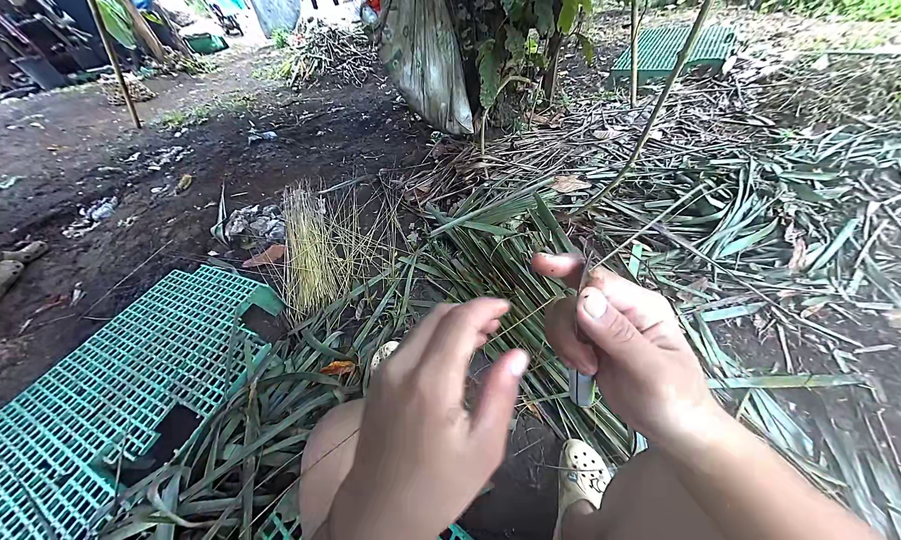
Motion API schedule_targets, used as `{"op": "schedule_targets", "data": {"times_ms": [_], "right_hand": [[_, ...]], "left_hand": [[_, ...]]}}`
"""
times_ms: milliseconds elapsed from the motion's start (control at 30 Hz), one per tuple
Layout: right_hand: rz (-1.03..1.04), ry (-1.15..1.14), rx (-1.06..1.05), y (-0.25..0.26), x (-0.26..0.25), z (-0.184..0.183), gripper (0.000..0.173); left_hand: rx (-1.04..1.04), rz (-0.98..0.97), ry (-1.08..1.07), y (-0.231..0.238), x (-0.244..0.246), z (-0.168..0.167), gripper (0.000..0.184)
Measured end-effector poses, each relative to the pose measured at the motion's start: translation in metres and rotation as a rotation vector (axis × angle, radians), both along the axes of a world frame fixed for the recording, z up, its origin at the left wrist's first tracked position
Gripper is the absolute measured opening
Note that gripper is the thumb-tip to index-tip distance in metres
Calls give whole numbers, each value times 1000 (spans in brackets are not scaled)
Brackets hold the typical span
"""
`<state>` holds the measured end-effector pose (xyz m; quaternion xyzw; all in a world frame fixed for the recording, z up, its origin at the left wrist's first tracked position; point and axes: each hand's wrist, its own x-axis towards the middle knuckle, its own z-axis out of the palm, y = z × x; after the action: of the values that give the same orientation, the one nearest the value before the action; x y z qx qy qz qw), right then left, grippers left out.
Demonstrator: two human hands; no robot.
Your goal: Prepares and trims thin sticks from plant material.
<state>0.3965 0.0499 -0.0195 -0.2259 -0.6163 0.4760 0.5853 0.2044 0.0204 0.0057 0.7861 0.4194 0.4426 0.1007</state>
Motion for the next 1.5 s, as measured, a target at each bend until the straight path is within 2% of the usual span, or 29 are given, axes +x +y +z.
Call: {"op": "schedule_targets", "data": {"times_ms": [133, 367, 633, 733, 800, 867, 933, 1000, 1067, 1233, 1367, 1500], "right_hand": [[16, 15, 36, -5, 0, 0, 34], [-34, 16, 138, -8, 1, 0, 28], [-221, 22, 105, 1, 22, 13, 35], [-331, 126, 47, 14, 46, 21, 35], [-389, 225, 1, 22, 58, 24, 41], [-329, 248, -12, 24, 62, 20, 45], [-94, 128, 21, 19, 59, 11, 38], [159, 10, 27, 15, 49, 5, 40], [270, -25, 16, 12, 33, 1, 41], [247, 49, -4, -1, 4, 3, 48], [136, 75, 24, -2, -2, 5, 29], [53, 63, 60, -4, -3, 4, 26]], "left_hand": [[94, 2, -65, 4, 28, 14, 19], [127, -27, -194, 7, 34, 10, 14], [113, -18, -206, 6, 22, 9, 14], [109, 40, -193, 5, 5, 11, 14], [112, 72, -207, 6, -3, 11, 13], [122, 88, -232, 7, -5, 12, 13], [135, 81, -250, 8, -3, 12, 13], [143, 63, -264, 9, 0, 11, 13], [136, 46, -265, 10, 3, 9, 15], [114, 2, -250, 7, 6, 5, 17], [85, -8, -240, 5, 4, 3, 17], [57, -17, -239, 2, 2, 2, 18]]}}
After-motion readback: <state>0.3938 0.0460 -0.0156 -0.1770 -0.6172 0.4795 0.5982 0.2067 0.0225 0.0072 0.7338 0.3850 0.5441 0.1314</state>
